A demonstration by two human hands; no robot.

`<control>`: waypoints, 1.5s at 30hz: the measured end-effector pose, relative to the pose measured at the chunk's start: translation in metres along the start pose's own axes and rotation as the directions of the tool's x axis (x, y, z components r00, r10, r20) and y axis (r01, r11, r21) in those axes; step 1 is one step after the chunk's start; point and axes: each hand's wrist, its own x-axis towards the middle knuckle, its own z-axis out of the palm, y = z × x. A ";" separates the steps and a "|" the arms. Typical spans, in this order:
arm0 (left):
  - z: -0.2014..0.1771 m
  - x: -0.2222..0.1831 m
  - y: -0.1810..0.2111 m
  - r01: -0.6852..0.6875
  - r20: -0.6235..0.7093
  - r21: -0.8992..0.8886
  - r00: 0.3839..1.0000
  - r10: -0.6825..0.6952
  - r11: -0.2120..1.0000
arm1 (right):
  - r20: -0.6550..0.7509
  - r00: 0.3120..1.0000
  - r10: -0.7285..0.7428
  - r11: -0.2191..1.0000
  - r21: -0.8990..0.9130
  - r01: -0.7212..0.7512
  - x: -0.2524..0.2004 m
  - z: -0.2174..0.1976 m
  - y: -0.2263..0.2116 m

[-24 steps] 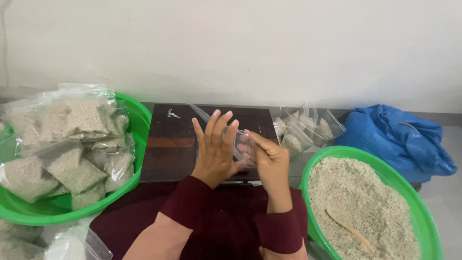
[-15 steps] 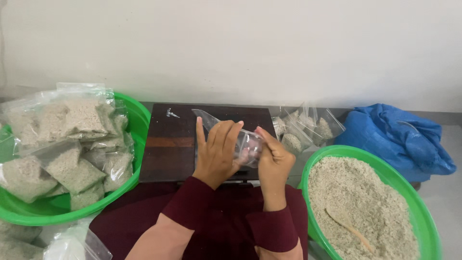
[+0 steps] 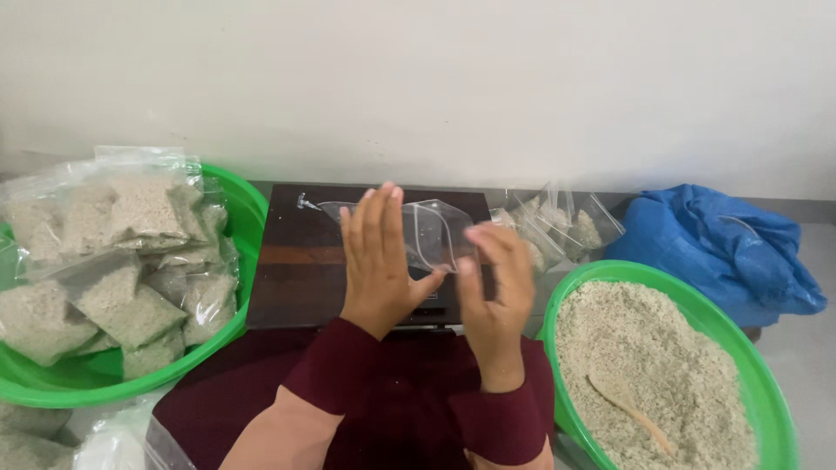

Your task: The person scoops grains from a large basin into a plastic bag, weighs the bag on a digital scale, and seals the bag.

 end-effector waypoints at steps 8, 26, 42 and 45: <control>0.006 0.004 0.007 -0.046 -0.092 0.046 0.995 0.050 0.998 | 0.127 0.992 -0.027 0.999 0.021 0.025 -0.002 0.001 -0.010; 0.164 -0.023 0.168 -0.221 0.015 -0.519 0.963 0.268 0.826 | -0.208 0.594 0.777 0.579 -0.133 -0.805 -0.029 -0.198 0.063; 0.251 -0.089 0.200 0.309 0.426 -0.613 0.905 -0.025 0.727 | -0.372 0.377 0.849 0.239 -0.365 -0.900 -0.131 -0.301 0.167; 0.256 -0.092 0.195 0.437 0.506 -0.577 0.854 -0.118 0.690 | -0.318 0.236 0.918 -0.182 -0.867 -0.463 -0.191 -0.333 0.223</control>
